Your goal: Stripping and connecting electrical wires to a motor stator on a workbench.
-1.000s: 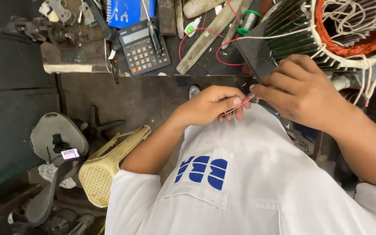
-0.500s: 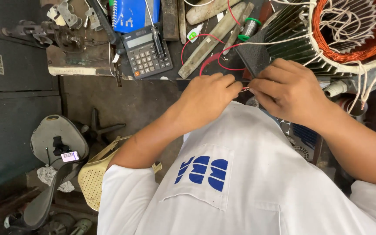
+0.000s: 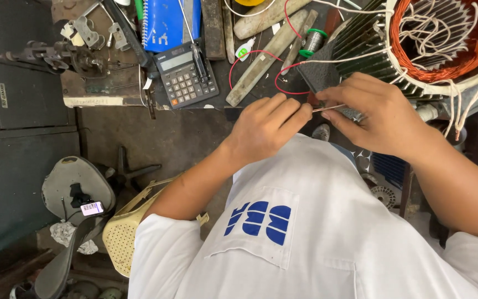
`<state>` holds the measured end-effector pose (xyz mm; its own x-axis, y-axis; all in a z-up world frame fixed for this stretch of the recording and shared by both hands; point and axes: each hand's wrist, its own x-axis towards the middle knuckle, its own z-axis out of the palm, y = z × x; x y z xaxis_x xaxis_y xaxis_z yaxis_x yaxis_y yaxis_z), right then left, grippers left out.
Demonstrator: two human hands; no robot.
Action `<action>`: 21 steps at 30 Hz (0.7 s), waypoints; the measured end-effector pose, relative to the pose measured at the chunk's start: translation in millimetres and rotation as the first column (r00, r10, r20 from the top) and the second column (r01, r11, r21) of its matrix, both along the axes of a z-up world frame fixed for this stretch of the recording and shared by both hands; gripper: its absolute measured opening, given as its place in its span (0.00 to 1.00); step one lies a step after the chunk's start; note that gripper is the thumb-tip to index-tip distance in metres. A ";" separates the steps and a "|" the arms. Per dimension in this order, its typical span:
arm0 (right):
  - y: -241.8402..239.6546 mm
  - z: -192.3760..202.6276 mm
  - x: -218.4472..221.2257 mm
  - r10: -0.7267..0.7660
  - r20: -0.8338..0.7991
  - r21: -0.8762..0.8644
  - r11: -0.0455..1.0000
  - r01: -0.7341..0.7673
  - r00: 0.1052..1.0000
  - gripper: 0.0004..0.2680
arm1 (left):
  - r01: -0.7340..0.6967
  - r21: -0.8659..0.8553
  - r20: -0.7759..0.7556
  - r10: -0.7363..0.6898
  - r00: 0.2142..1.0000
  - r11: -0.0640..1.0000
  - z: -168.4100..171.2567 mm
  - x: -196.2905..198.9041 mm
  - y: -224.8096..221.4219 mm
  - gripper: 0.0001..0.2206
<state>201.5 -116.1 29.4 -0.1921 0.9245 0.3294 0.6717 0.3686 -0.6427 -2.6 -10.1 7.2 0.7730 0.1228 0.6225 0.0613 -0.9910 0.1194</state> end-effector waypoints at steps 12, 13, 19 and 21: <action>-1.3 -1.4 7.6 0.075 0.078 0.182 0.979 -0.088 0.994 0.04 | 0.038 -0.064 -0.023 -0.039 0.999 0.997 3.3 4.4 3.1 0.05; -0.6 -2.0 9.1 0.082 0.095 0.189 0.977 -0.099 0.992 0.04 | 0.045 -0.097 -0.024 -0.047 0.999 0.994 2.9 4.8 4.1 0.07; -0.6 -4.6 11.7 0.045 0.180 0.291 0.952 -0.097 0.983 0.04 | 0.133 -0.697 0.020 -0.166 0.986 0.705 -2.2 2.3 0.1 0.07; 3.6 -7.2 9.5 0.049 0.179 0.322 0.941 -0.106 0.983 0.04 | 0.151 -0.763 0.029 -0.200 0.979 0.629 -0.3 1.8 2.4 0.07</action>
